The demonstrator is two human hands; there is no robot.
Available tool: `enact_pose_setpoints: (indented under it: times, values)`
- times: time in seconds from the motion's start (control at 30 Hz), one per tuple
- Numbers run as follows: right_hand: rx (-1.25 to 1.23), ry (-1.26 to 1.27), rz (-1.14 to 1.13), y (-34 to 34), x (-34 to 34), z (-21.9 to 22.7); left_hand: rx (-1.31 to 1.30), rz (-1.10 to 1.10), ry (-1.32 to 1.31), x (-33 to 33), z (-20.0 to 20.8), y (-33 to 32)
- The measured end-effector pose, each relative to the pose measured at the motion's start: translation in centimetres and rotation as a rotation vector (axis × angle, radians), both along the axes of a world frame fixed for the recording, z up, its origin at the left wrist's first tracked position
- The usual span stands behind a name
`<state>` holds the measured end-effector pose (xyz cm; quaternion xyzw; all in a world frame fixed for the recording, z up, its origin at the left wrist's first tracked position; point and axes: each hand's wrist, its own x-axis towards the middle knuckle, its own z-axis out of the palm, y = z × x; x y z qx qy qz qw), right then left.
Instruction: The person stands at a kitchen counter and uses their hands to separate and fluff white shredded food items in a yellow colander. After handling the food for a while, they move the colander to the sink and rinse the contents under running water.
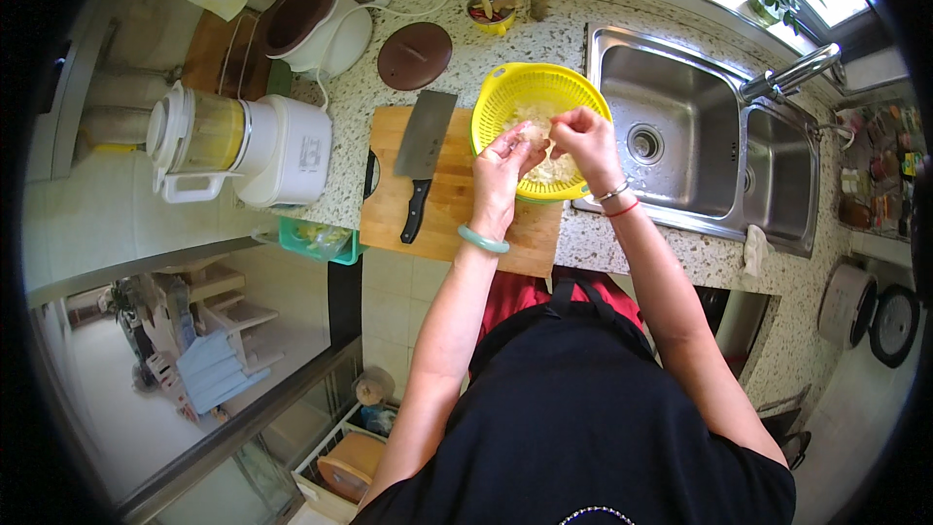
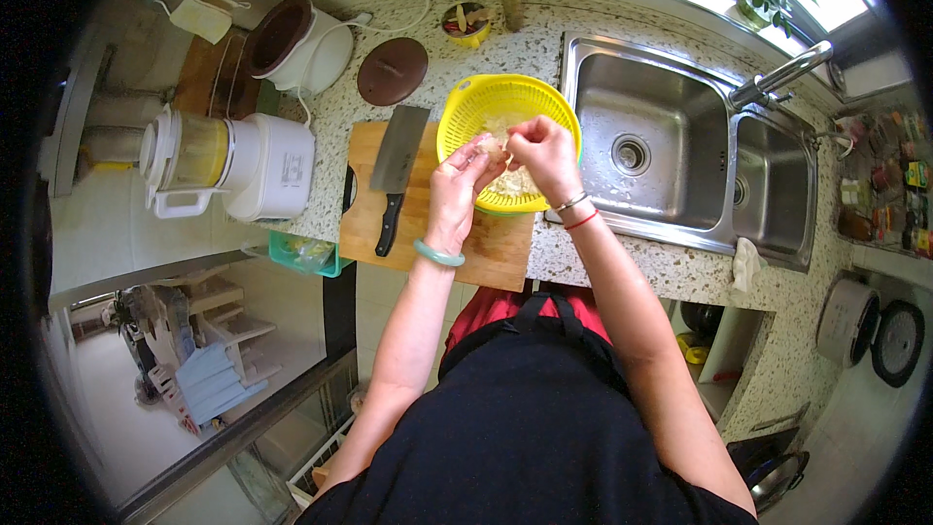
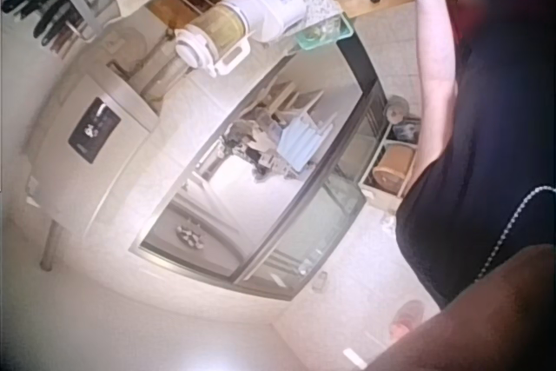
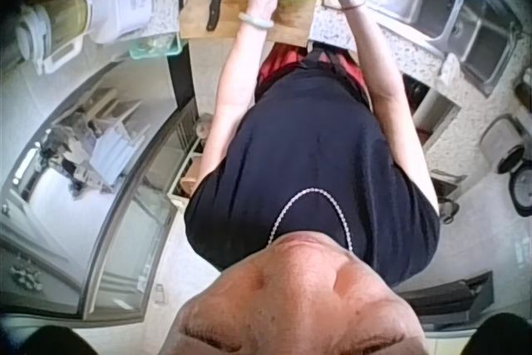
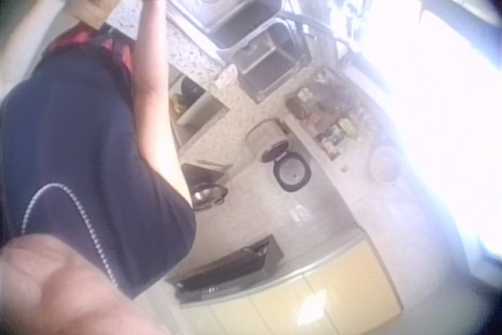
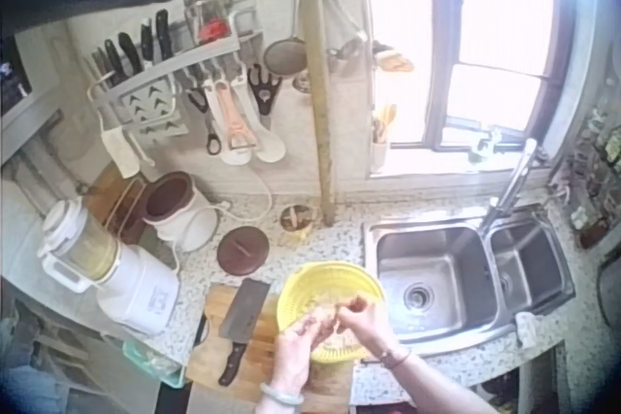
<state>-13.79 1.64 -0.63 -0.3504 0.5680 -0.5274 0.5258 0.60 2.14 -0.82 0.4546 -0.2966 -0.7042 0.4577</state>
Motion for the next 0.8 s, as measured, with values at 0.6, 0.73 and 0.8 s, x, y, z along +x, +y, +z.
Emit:
enact_pose_setpoints:
  times: [0.6, 0.73, 0.8]
  values:
    - [0.084, -0.622, 0.075, -0.4, -0.9, -0.3, -0.034, -0.147, -0.016, 0.1, -0.2, -1.0]
    - [0.047, -0.698, 0.092, -0.4, 2.6, 1.2, -0.013, 0.012, 0.197, 2.2, 1.8, -0.2]
    - [0.048, -0.72, 0.142, -0.7, 5.9, 3.0, -0.039, 0.119, 0.262, 4.9, 2.7, 0.5]
